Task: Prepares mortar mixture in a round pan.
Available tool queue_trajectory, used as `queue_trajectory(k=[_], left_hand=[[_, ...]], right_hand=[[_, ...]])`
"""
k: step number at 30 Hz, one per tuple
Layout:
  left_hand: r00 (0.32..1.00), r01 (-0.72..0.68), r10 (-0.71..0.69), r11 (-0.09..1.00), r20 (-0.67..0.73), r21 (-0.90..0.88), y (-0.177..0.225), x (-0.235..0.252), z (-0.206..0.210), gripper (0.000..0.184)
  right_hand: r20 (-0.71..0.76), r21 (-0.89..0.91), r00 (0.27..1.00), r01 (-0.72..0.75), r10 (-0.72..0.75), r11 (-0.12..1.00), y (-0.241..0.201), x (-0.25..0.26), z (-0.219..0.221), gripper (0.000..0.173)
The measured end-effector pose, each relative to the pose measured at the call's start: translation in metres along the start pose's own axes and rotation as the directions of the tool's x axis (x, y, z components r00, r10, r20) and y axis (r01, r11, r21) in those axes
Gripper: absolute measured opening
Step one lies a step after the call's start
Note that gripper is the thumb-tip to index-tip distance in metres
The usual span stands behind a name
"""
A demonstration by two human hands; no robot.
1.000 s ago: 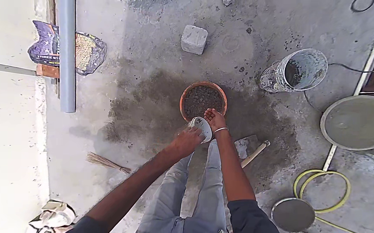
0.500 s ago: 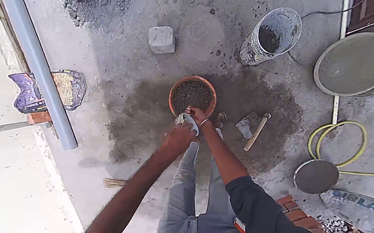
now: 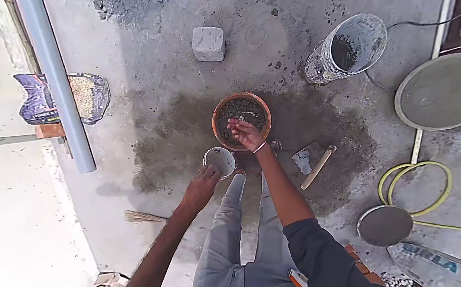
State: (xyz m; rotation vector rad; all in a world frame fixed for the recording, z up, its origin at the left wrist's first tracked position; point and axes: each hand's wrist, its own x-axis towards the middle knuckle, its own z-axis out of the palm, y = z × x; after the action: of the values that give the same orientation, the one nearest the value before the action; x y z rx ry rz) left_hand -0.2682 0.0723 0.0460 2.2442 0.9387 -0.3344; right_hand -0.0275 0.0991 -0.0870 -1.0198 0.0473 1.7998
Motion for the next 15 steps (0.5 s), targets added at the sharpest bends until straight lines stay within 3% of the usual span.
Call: queue_trajectory(k=[1, 3, 5, 9, 13, 15], left_hand=[[1.0, 0.022, -0.022, 1.0, 0.021, -0.008, -0.002, -0.001, 0.001, 0.019], [0.998, 0.049, -0.048, 0.998, 0.046, -0.026, -0.003, -0.005, 0.004, 0.02], [0.998, 0.045, -0.043, 0.998, 0.049, -0.039, -0.003, -0.007, 0.008, 0.02], [0.999, -0.015, 0.018, 0.997, 0.03, -0.074, 0.004, -0.001, 0.008, 0.019], [0.992, -0.094, 0.102, 0.991, 0.081, -0.091, 0.016, 0.023, -0.001, 0.02], [0.983, -0.17, 0.174, 0.983, 0.066, -0.066, 0.019, 0.038, -0.005, 0.019]], right_hand=[[0.035, -0.114, 0.999, -0.004, 0.008, 0.993, -0.002, 0.004, -0.001, 0.032], [-0.063, -0.295, 0.998, -0.027, 0.009, 0.955, -0.002, 0.008, 0.005, 0.032], [-0.184, -0.396, 0.983, -0.063, -0.012, 0.916, 0.0, 0.008, 0.013, 0.035], [-0.229, -0.576, 0.973, -0.138, 0.003, 0.806, 0.008, -0.01, 0.026, 0.034], [-0.289, -0.421, 0.955, -0.188, 0.065, 0.888, 0.03, -0.028, 0.027, 0.041], [-0.277, -0.264, 0.96, -0.127, 0.051, 0.956, 0.043, -0.024, 0.015, 0.041]])
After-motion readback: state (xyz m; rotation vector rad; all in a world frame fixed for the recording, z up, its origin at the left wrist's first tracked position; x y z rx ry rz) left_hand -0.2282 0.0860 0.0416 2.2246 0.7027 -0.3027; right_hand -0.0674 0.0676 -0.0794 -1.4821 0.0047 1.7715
